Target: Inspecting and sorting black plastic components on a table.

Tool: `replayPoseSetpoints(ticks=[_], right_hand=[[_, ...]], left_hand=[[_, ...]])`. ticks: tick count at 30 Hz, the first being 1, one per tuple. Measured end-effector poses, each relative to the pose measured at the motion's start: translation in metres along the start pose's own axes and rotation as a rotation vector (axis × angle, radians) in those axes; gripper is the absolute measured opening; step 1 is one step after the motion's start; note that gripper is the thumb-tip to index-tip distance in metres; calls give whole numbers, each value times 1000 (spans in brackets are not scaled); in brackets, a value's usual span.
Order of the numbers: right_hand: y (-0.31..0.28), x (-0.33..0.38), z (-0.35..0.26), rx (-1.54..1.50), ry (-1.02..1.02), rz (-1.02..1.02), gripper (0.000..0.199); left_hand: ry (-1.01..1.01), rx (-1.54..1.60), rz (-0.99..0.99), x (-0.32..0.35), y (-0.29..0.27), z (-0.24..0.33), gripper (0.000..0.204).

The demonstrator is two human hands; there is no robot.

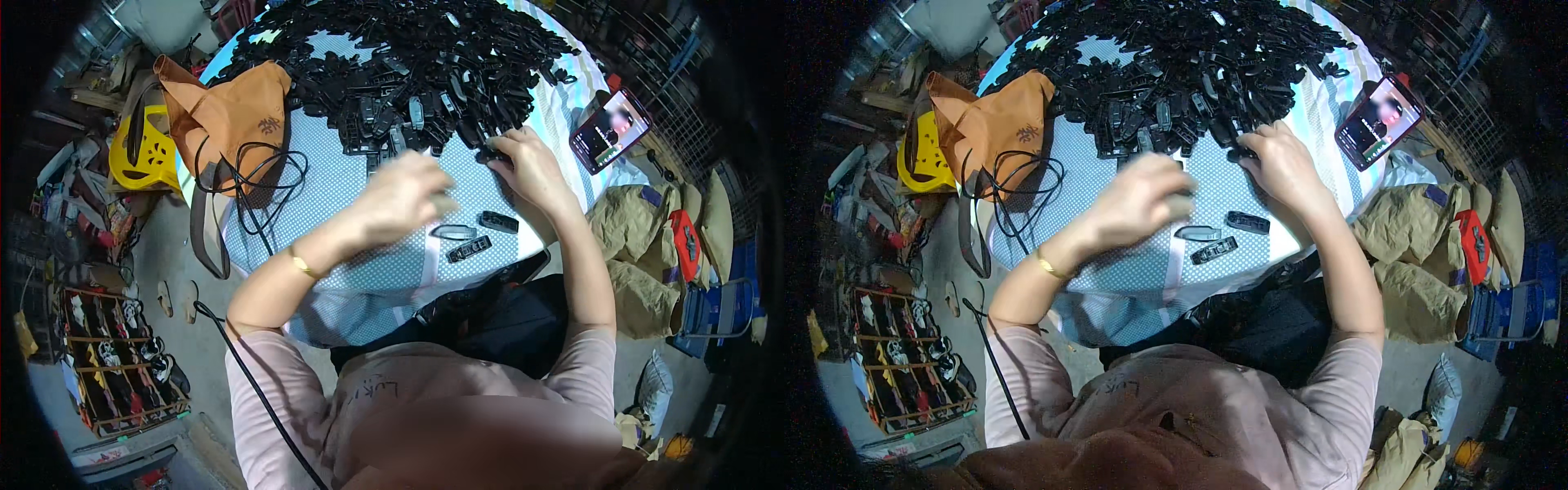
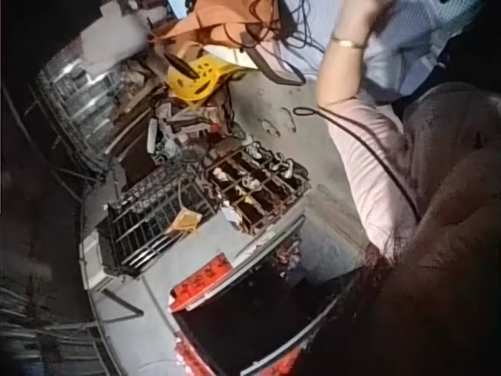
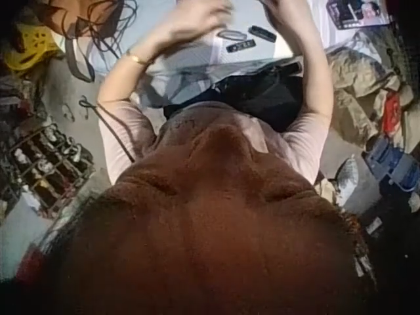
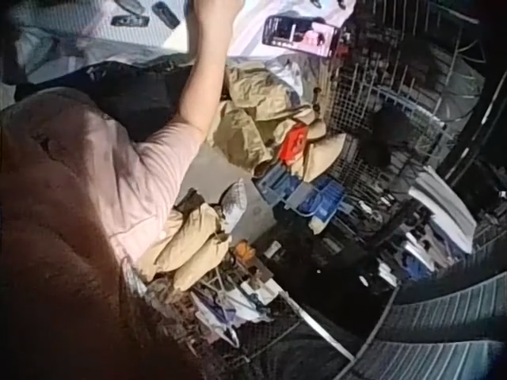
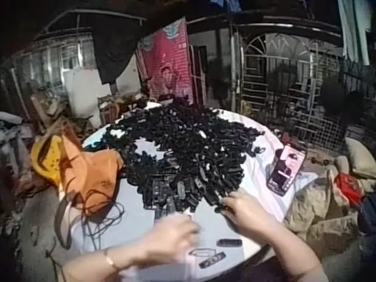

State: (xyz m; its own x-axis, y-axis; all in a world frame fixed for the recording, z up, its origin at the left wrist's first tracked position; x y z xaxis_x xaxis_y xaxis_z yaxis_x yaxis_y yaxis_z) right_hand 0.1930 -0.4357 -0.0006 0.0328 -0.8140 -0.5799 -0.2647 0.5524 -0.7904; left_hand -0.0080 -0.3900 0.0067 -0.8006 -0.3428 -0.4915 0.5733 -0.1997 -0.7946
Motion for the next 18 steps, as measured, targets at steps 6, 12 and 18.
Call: replayPoseSetpoints(ticks=[6,12,18], right_hand=[[4,-3,3,50,6,-82,22],[-1,-10,-22,-361,8,-62,27],[8,-4,-16,-884,342,19,37]], left_hand=[[-359,-333,12,26,-30,-41,39],[-334,-118,129,1,7,-25,34],[-370,-32,178,-24,32,-29,27]])
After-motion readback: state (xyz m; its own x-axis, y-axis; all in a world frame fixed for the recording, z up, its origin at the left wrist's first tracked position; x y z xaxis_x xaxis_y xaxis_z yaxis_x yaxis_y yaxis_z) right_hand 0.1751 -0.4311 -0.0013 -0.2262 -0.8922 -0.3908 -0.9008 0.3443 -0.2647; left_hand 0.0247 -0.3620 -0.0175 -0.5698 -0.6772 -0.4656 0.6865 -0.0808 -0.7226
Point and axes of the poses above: each hand's wrist, its own x-axis away from the middle knuckle, its own y-axis out of the palm, z = x × y, the point moved 3 cm from there along -x, towards the middle knuckle, and after that the axes turned 13 degrees about z, right-handed, at the moved point
